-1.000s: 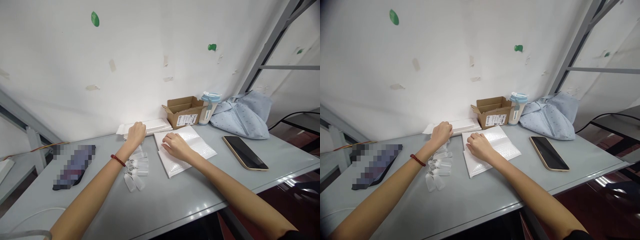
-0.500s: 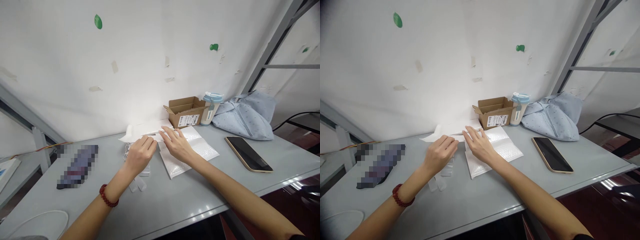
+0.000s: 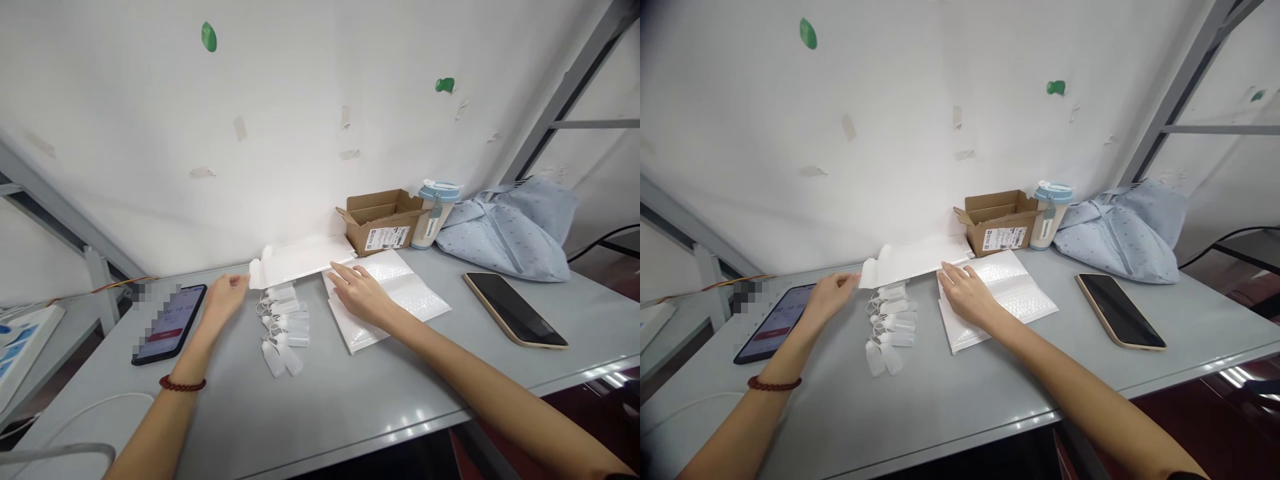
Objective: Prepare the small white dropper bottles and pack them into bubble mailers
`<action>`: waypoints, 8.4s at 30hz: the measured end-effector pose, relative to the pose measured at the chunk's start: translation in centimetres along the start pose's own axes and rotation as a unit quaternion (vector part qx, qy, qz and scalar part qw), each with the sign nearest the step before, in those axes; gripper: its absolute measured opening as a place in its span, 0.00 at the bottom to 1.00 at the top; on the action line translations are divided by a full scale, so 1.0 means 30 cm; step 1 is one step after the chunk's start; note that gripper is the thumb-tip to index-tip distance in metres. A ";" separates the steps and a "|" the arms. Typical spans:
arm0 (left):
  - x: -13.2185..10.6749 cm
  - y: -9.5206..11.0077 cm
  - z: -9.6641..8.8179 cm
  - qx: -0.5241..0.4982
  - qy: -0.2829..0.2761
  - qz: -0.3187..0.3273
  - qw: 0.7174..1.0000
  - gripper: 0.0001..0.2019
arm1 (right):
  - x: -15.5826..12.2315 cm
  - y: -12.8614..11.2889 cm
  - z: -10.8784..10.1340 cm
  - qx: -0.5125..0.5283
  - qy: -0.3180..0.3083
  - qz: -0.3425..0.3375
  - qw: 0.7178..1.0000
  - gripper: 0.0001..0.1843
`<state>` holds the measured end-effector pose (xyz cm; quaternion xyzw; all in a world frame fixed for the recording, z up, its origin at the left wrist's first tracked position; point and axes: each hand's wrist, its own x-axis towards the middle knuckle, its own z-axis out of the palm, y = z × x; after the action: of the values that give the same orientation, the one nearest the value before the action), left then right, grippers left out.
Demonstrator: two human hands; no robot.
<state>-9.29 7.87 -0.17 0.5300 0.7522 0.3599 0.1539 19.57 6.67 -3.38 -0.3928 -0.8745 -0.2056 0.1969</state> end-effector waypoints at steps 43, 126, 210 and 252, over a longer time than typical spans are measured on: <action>-0.178 0.145 0.034 -0.305 -0.207 0.061 0.928 0.16 | 0.004 -0.011 -0.074 0.045 0.005 0.020 0.999 0.45; -0.183 0.106 0.017 -0.014 -0.030 0.211 0.977 0.07 | 0.006 0.025 -0.058 0.106 0.012 0.070 0.992 0.24; -0.239 0.153 0.006 -0.148 -0.243 0.141 0.948 0.14 | 0.003 -0.032 -0.072 0.122 0.077 0.000 0.990 0.19; -0.185 0.138 -0.124 -0.115 -0.412 0.096 0.899 0.11 | 0.005 0.036 -0.075 0.108 0.053 0.063 0.991 0.25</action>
<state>-6.55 2.17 4.50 0.6792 0.5204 0.2059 0.4748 20.72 6.25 -1.18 -0.4117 -0.8535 -0.1180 0.2967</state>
